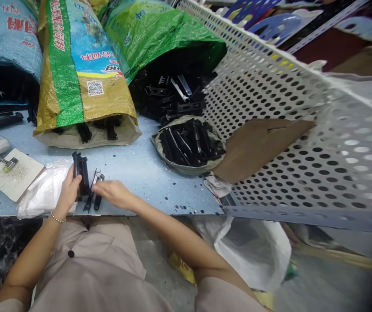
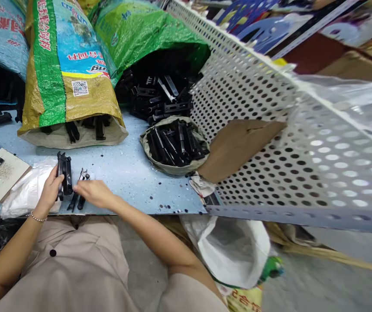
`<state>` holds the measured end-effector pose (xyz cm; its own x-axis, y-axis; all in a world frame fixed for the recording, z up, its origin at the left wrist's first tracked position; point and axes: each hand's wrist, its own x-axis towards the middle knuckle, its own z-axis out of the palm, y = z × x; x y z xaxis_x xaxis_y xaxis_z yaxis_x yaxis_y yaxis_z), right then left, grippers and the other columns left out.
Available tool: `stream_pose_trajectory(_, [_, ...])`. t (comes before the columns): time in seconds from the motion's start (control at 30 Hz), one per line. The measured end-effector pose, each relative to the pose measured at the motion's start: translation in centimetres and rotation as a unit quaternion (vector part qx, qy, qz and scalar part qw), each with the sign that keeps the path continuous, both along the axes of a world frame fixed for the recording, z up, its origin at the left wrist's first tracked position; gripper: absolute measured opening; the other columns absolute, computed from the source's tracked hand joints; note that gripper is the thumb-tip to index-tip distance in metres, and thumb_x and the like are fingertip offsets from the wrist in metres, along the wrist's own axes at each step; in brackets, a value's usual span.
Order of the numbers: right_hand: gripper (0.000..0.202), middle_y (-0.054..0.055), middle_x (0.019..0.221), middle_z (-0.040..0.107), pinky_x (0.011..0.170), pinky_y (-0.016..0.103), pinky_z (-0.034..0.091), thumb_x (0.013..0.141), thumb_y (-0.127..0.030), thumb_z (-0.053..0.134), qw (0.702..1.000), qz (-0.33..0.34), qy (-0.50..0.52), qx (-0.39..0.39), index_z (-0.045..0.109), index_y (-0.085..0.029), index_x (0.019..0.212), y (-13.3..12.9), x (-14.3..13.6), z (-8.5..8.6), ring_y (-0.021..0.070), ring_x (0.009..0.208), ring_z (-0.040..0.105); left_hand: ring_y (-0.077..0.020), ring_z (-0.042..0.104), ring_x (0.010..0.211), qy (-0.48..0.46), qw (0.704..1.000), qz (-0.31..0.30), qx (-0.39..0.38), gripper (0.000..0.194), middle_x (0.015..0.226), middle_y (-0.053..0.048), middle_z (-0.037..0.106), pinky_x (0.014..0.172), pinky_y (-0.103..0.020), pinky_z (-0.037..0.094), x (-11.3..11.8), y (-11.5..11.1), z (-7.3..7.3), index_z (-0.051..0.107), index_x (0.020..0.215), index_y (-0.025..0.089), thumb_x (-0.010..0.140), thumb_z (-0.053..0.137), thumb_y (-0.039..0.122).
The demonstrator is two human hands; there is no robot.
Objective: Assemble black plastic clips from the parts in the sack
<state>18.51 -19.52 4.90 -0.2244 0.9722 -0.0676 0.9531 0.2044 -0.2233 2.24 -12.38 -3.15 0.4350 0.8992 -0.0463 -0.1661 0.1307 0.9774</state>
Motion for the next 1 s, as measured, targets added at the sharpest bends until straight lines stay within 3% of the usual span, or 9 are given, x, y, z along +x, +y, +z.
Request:
stream_pose_trajectory(0.13, [0.034, 0.017, 0.119, 0.055, 0.092, 0.036, 0.041, 0.102, -0.040, 0.042, 0.946, -0.251, -0.056, 0.196, 0.056, -0.014, 0.119, 8.2, 5.1, 1.3, 0.0277, 0.114, 0.052, -0.0308, 0.034, 0.142, 0.153, 0.976, 0.012, 0.154, 0.061, 0.151, -0.021, 0.037, 0.118, -0.050, 0.026, 2.1, -1.1, -3.1, 0.034, 0.151, 0.009, 0.093, 0.041, 0.027])
stream_pose_trajectory(0.2, [0.047, 0.022, 0.129, 0.047, 0.092, 0.042, 0.042, 0.098, -0.042, 0.049, 0.917, -0.348, -0.084, 0.173, 0.047, -0.010, 0.133, 11.9, 7.5, 1.8, 0.0337, 0.115, 0.051, -0.0320, 0.033, 0.141, 0.169, 0.958, 0.033, 0.229, 0.054, 0.149, -0.022, 0.036, 0.117, -0.052, 0.028, 2.8, -1.9, -4.1, 0.044, 0.144, 0.007, 0.092, 0.040, 0.022])
stream_pose_trajectory(0.3, [0.041, 0.021, 0.125, 0.049, 0.089, 0.041, 0.043, 0.097, -0.035, 0.048, 0.909, -0.390, -0.051, 0.138, 0.050, -0.009, 0.128, 13.8, 9.0, 1.8, 0.0320, 0.106, 0.056, -0.0308, 0.034, 0.139, 0.150, 0.953, 0.052, 0.259, 0.048, 0.146, -0.019, 0.040, 0.117, -0.052, 0.028, 2.9, -2.3, -4.2, 0.051, 0.138, 0.012, 0.092, 0.043, 0.021])
stream_pose_trajectory(0.43, [0.030, 0.016, 0.109, 0.055, 0.089, 0.038, 0.045, 0.095, -0.032, 0.051, 0.925, -0.278, 0.025, 0.257, 0.054, -0.011, 0.115, 8.3, 5.5, 0.4, 0.0274, 0.103, 0.054, -0.0241, 0.043, 0.134, -0.022, 0.991, 0.026, 0.126, 0.052, 0.147, -0.014, 0.040, 0.115, -0.044, 0.035, 2.6, -1.0, -1.4, 0.043, 0.144, 0.021, 0.095, 0.050, 0.034])
stream_pose_trajectory(0.53, [0.030, 0.013, 0.103, 0.057, 0.081, 0.036, 0.048, 0.096, -0.033, 0.051, 0.962, -0.077, 0.053, 0.256, 0.053, -0.012, 0.118, 2.3, 1.0, -0.2, 0.0239, 0.094, 0.055, -0.0198, 0.057, 0.118, -0.205, 0.978, 0.007, -0.044, 0.071, 0.150, -0.013, 0.035, 0.102, -0.039, 0.047, 2.7, 0.2, 1.6, 0.017, 0.153, 0.033, 0.094, 0.055, 0.041])
stream_pose_trajectory(0.6, [0.030, 0.013, 0.108, 0.060, 0.085, 0.036, 0.048, 0.099, -0.036, 0.049, 0.968, 0.047, 0.087, 0.229, 0.052, -0.015, 0.121, 0.0, -0.9, 0.2, 0.0229, 0.100, 0.056, -0.0162, 0.063, 0.100, -0.249, 0.964, -0.007, -0.095, 0.074, 0.139, -0.011, 0.045, 0.090, -0.035, 0.053, 2.3, 0.5, 3.1, 0.018, 0.152, 0.033, 0.091, 0.060, 0.038])
stream_pose_trajectory(0.7, [0.028, 0.011, 0.106, 0.061, 0.084, 0.034, 0.048, 0.104, -0.033, 0.041, 0.963, 0.031, 0.099, 0.249, 0.051, -0.016, 0.123, 0.2, -1.0, 1.9, 0.0205, 0.096, 0.057, -0.0143, 0.063, 0.083, -0.222, 0.968, -0.071, -0.090, 0.076, 0.119, -0.008, 0.055, 0.077, -0.030, 0.055, 0.9, -0.1, 4.0, 0.028, 0.151, 0.029, 0.086, 0.066, 0.033])
stream_pose_trajectory(0.87, [0.034, 0.015, 0.096, 0.060, 0.080, 0.037, 0.044, 0.104, -0.038, 0.035, 0.972, 0.036, -0.059, 0.224, 0.058, -0.013, 0.105, 3.9, 1.0, 3.7, 0.0247, 0.090, 0.053, -0.0172, 0.063, 0.083, -0.197, 0.961, -0.178, -0.074, 0.089, 0.115, -0.008, 0.054, 0.072, -0.034, 0.056, -1.5, -2.1, 3.9, 0.008, 0.157, 0.035, 0.087, 0.064, 0.033])
stream_pose_trajectory(1.0, [0.047, 0.006, 0.077, 0.055, 0.066, 0.029, 0.043, 0.104, -0.051, 0.028, 0.983, -0.042, 0.163, 0.074, 0.055, -0.015, 0.089, 4.6, 0.7, 3.6, 0.0172, 0.070, 0.051, -0.0184, 0.061, 0.090, -0.118, 0.982, -0.144, 0.027, 0.090, 0.120, -0.009, 0.055, 0.082, -0.037, 0.055, -1.8, -2.3, 3.4, 0.005, 0.159, 0.032, 0.089, 0.061, 0.030])
